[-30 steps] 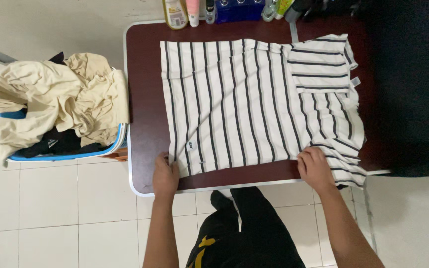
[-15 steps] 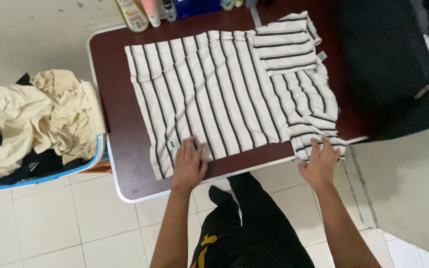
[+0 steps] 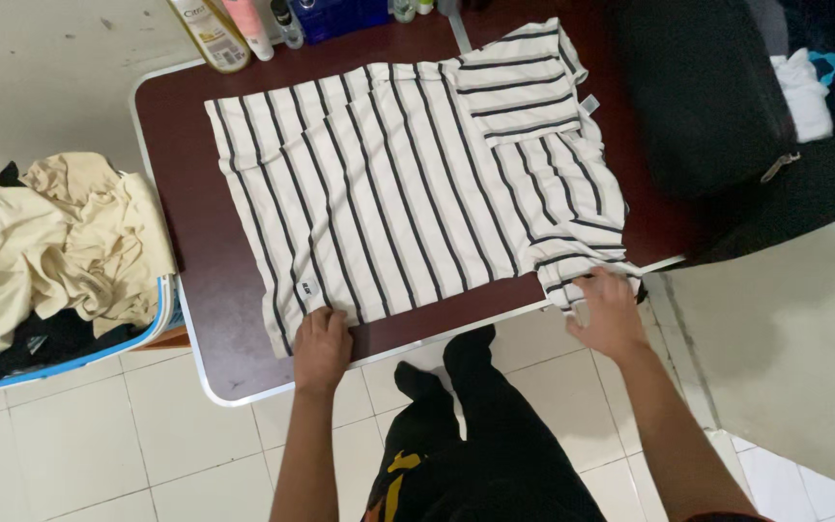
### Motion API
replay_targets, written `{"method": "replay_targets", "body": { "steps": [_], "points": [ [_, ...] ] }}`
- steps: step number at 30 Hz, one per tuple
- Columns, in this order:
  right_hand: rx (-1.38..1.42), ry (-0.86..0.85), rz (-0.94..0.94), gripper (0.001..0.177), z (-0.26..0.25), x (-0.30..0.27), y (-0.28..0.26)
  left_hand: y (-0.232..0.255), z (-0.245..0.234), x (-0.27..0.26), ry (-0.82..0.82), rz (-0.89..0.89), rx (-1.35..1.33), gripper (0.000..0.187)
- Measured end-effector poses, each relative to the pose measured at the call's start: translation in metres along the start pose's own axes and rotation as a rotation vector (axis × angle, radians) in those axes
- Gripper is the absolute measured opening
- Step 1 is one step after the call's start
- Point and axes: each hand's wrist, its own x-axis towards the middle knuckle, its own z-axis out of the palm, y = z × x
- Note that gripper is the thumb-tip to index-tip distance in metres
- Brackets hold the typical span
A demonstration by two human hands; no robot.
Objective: The person folds a striped shirt on a table, smoothing and aligning it before placing it into a suitcase. Then the person folds a beige t-shirt on the same table and places it into the suitcase.
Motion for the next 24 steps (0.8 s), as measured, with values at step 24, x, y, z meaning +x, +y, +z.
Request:
{"method": "replay_targets", "body": {
  "steps": [24],
  "points": [
    [0.311, 0.548, 0.144, 0.014, -0.038, 0.117, 0.026, -0.037, -0.023, 0.051, -0.010, 0.004, 0.034, 0.029]
  ]
}}
